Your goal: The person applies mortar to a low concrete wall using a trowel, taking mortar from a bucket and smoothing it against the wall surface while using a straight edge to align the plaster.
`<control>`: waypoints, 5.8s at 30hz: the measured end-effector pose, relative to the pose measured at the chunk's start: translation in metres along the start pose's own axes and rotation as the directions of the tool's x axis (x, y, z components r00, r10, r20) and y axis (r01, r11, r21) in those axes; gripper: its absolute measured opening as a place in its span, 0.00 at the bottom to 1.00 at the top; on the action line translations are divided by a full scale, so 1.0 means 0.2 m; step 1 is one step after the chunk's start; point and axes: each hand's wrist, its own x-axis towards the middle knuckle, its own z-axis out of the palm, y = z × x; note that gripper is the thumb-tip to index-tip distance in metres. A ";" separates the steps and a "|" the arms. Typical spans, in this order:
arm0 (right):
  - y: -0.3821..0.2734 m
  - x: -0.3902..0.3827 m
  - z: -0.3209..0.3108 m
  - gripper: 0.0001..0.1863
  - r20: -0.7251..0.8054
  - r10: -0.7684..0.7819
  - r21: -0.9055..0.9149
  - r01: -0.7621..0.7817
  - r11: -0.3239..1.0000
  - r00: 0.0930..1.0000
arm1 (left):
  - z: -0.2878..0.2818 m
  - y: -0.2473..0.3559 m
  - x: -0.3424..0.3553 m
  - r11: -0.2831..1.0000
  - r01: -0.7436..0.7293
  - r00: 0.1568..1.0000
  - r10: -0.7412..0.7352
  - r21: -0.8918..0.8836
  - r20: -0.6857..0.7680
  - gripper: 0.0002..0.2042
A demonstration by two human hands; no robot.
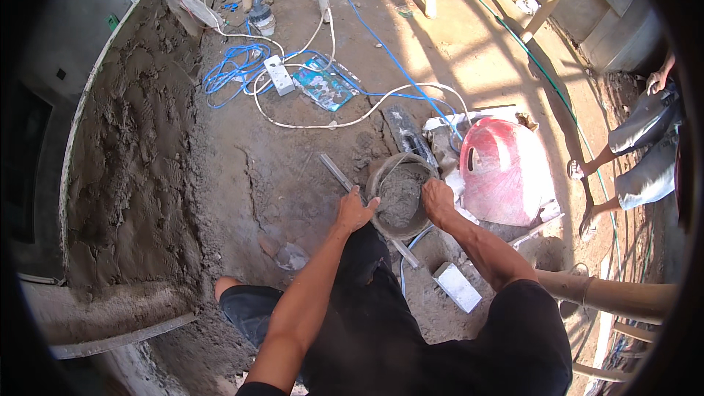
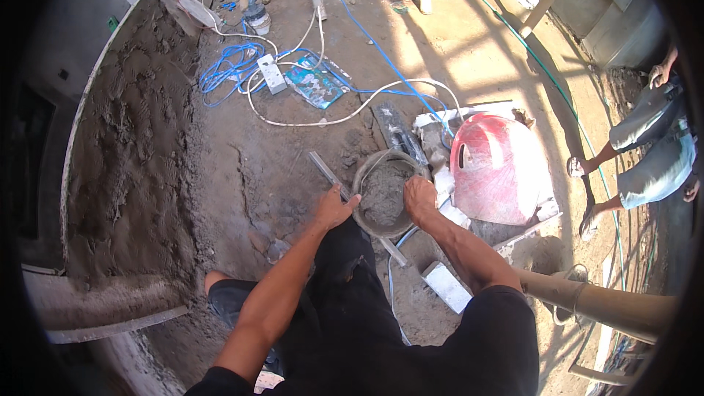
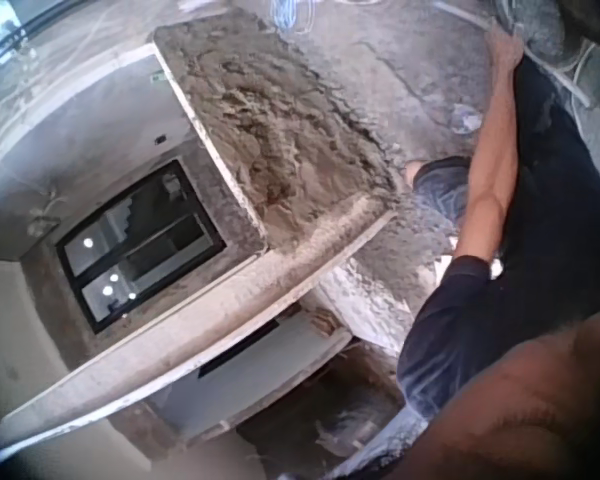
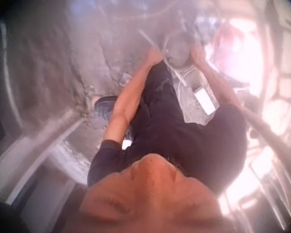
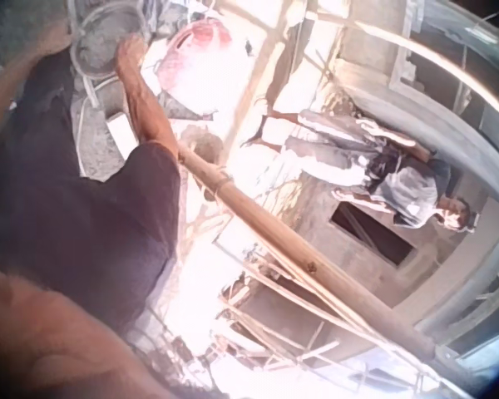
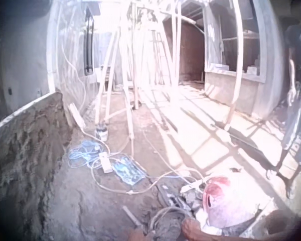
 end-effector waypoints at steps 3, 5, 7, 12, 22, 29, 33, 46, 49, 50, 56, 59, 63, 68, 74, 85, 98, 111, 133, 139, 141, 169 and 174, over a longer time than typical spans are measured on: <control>-0.03 0.08 0.22 0.09 0.117 0.107 0.114 -0.121 0.986 0.987 | 0.14 -0.09 0.06 1.000 -0.011 0.999 0.012 0.007 -0.032 0.35; -0.01 0.05 0.20 0.08 0.238 0.033 0.107 -0.060 0.992 0.971 | 0.10 0.07 0.02 0.994 0.047 0.998 -0.051 0.103 0.040 0.29; 0.06 0.04 0.34 0.10 0.201 -0.019 0.198 -0.022 0.980 0.979 | 0.16 0.06 0.07 0.998 -0.054 0.998 0.053 0.031 0.041 0.24; -0.11 0.02 0.37 0.17 0.073 -0.085 0.353 0.054 0.934 0.994 | 0.18 -0.11 0.04 0.997 0.026 0.999 -0.023 -0.070 0.039 0.26; -0.09 -0.34 0.26 0.29 0.561 -0.164 0.828 -0.545 0.133 0.811 | 0.09 0.10 -0.02 0.972 0.144 0.975 -0.171 0.185 0.141 0.31; -0.11 -0.48 0.30 0.26 0.378 -0.061 0.903 -0.353 0.247 0.924 | -0.53 -0.01 -0.21 0.972 0.147 0.980 -0.117 0.185 -0.162 0.50; -0.04 -0.59 0.39 0.16 0.466 0.047 0.884 -0.461 -0.082 0.884 | -1.33 0.33 -0.47 0.896 0.129 0.916 0.057 0.425 -0.397 0.46; -0.24 -0.71 -0.01 0.14 0.435 0.000 0.783 -0.378 -0.494 0.900 | -3.22 0.44 -2.30 0.321 0.785 0.105 0.774 0.530 -0.625 0.31; -0.37 -0.67 -0.25 0.14 0.365 -0.005 0.732 -0.290 -0.617 0.931 | -3.36 0.37 -2.45 0.199 0.888 0.115 0.777 0.415 -0.619 0.30; -0.41 -0.63 -0.30 0.15 0.315 0.021 0.717 -0.224 -0.660 0.949 | -3.40 0.34 -2.48 0.138 0.926 0.114 0.786 0.352 -0.608 0.30; -0.77 -0.45 -0.78 0.22 0.134 0.086 0.599 -0.011 -0.801 0.987 | -3.43 0.17 -2.48 0.083 0.924 0.139 0.835 0.372 -0.532 0.30; -1.02 -0.39 -1.02 0.25 0.030 0.157 0.571 0.112 -0.813 0.987 | -3.41 0.16 -2.43 0.041 0.954 0.135 0.824 0.296 -0.550 0.29; -1.55 -0.36 -1.22 0.29 -0.069 0.264 0.530 0.259 -0.807 0.962 | -3.42 0.13 -2.44 0.010 0.982 0.102 0.808 0.186 -0.580 0.29; -2.48 -0.49 -1.43 0.34 -0.106 0.225 0.527 0.247 -0.813 0.968 | -3.43 0.17 -2.45 0.001 0.966 0.131 0.863 0.260 -0.488 0.29; -3.40 -0.97 -1.56 0.32 -0.363 -0.141 0.778 0.216 -0.590 0.921 | -3.41 0.10 -2.30 0.044 0.977 0.086 0.811 0.207 -0.579 0.30; -2.86 -0.85 -1.13 0.15 -0.339 -0.727 0.586 -0.470 -0.660 0.597 | -3.39 0.14 -2.43 -0.007 0.992 0.090 0.758 0.130 -0.646 0.30; -3.31 -0.59 -1.58 0.31 -0.034 -0.778 0.675 -0.559 -0.481 0.627 | -3.35 0.16 -2.42 0.007 0.988 0.098 0.744 0.155 -0.661 0.30; -3.26 -0.92 -2.05 0.25 -0.213 -0.673 0.774 -0.298 -0.558 0.708 | -3.34 0.17 -2.41 0.083 0.981 0.068 0.698 0.176 -0.713 0.30; -0.77 -0.66 -0.62 0.27 -0.247 -0.024 0.914 0.241 0.326 0.969 | -3.26 -0.01 -2.38 0.164 0.895 0.096 0.837 0.414 -0.539 0.30; 0.19 -0.83 -0.07 0.28 0.027 0.206 0.504 -0.191 0.842 0.978 | -1.80 0.03 -1.23 0.980 -0.030 0.625 0.172 0.196 -0.761 0.30; 0.15 -0.78 -0.11 0.26 0.083 0.156 0.379 -0.176 0.908 0.984 | -1.38 -0.06 -0.90 0.999 -0.036 0.829 0.039 0.016 -0.557 0.37; -0.12 -0.45 0.22 0.22 -0.054 0.175 0.639 -0.100 0.763 0.983 | -1.74 -0.72 -0.79 0.611 -0.304 0.404 -0.612 -0.731 -0.680 0.33; -0.12 -0.52 0.36 0.24 -0.019 0.119 0.729 -0.067 0.681 0.993 | -2.19 -0.86 -0.82 0.563 -0.493 0.299 -0.607 -0.664 -0.737 0.28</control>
